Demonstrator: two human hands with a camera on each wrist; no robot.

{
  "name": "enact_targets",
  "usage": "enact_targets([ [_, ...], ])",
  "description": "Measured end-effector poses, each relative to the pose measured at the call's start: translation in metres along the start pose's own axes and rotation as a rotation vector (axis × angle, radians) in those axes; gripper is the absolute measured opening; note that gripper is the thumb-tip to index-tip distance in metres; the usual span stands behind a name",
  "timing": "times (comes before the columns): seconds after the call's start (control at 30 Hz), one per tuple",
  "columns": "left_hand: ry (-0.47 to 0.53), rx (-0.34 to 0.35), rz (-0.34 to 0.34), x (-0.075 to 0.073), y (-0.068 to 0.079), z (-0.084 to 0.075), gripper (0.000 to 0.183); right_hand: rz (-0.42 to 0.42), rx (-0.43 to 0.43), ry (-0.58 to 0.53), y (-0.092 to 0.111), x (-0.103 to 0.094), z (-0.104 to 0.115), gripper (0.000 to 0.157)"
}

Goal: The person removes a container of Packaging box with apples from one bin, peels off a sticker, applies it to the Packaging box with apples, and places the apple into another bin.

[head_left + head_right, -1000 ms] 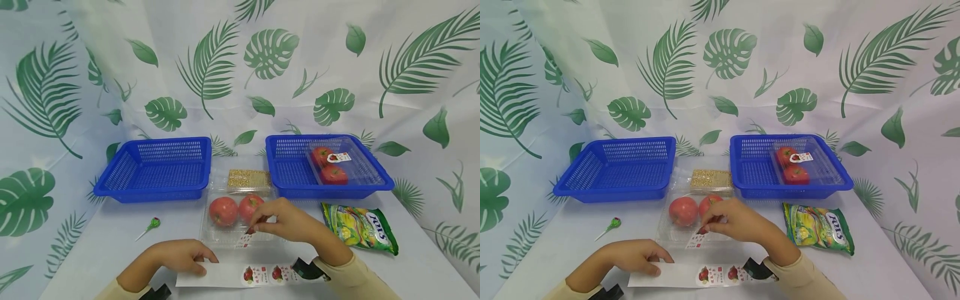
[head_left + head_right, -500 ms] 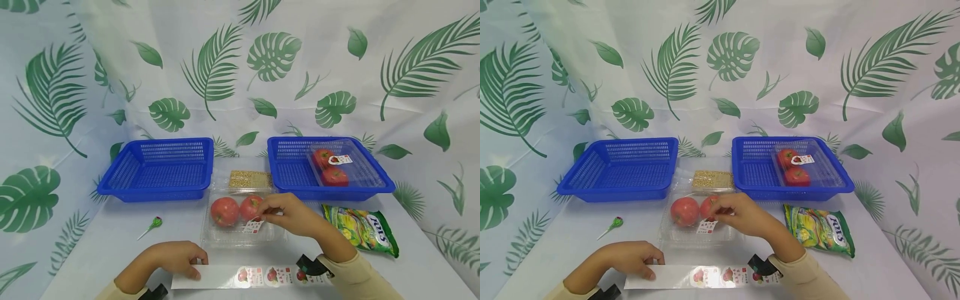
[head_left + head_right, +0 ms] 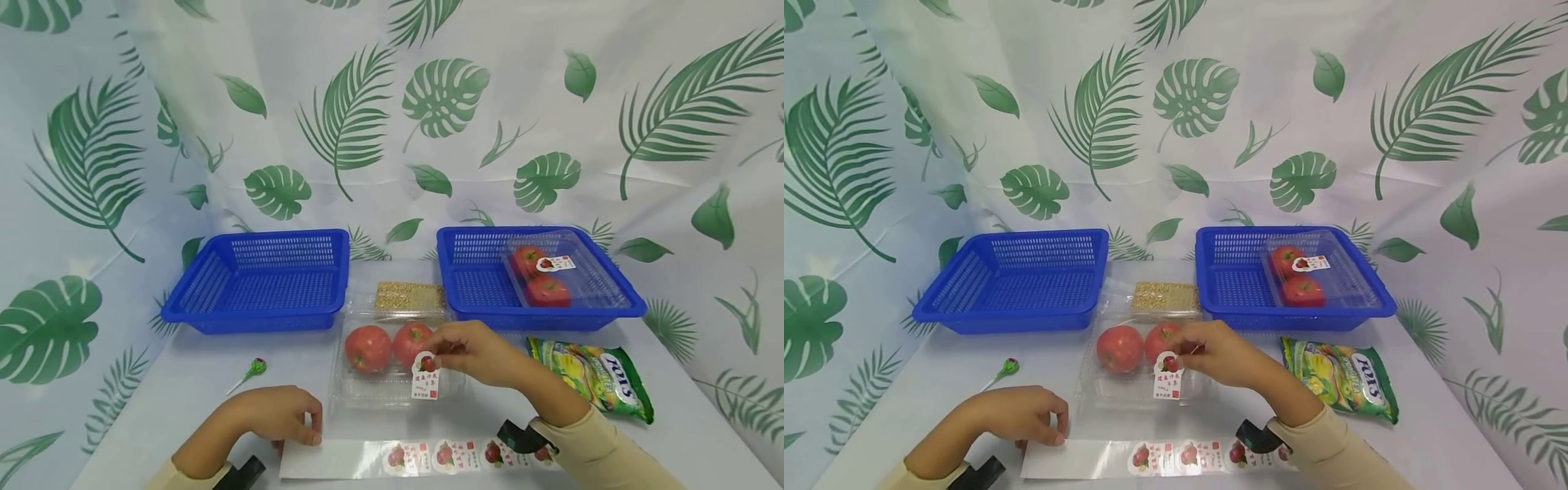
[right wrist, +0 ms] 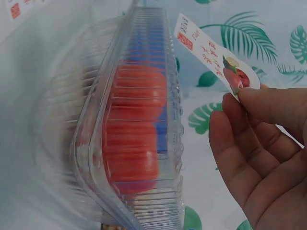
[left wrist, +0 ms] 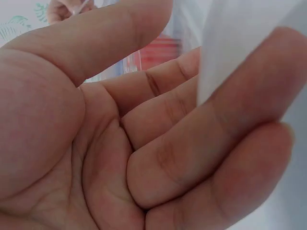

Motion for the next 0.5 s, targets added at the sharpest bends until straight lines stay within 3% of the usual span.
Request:
enact_targets([
  [0.23,0.010,-0.050,-0.080,-0.026,0.012,0.010,0.012,0.004,0.074,-0.039,-0.009,0.011,-0.019,0.020],
  [0.37,-0.049,0.007,-0.177,-0.046,0.014,0.003,0.022,-0.016,0.166,-0.096,-0.013,0.018,-0.033,0.018],
  [0.5,-0.100,0.097,-0.322,-0.058,0.007,-0.005,0.024,-0.034,0.210,-0.149,-0.020,0.022,-0.040,0.017],
])
Point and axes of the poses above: each hand's wrist, its own y-axis away from the middle knuckle, its own x-axis out of the palm, z = x × y, the point moved 8 cm from there along -y, towards the middle knuckle, and after that the axes turned 4 degrees about -z, right-handed, at the moved point
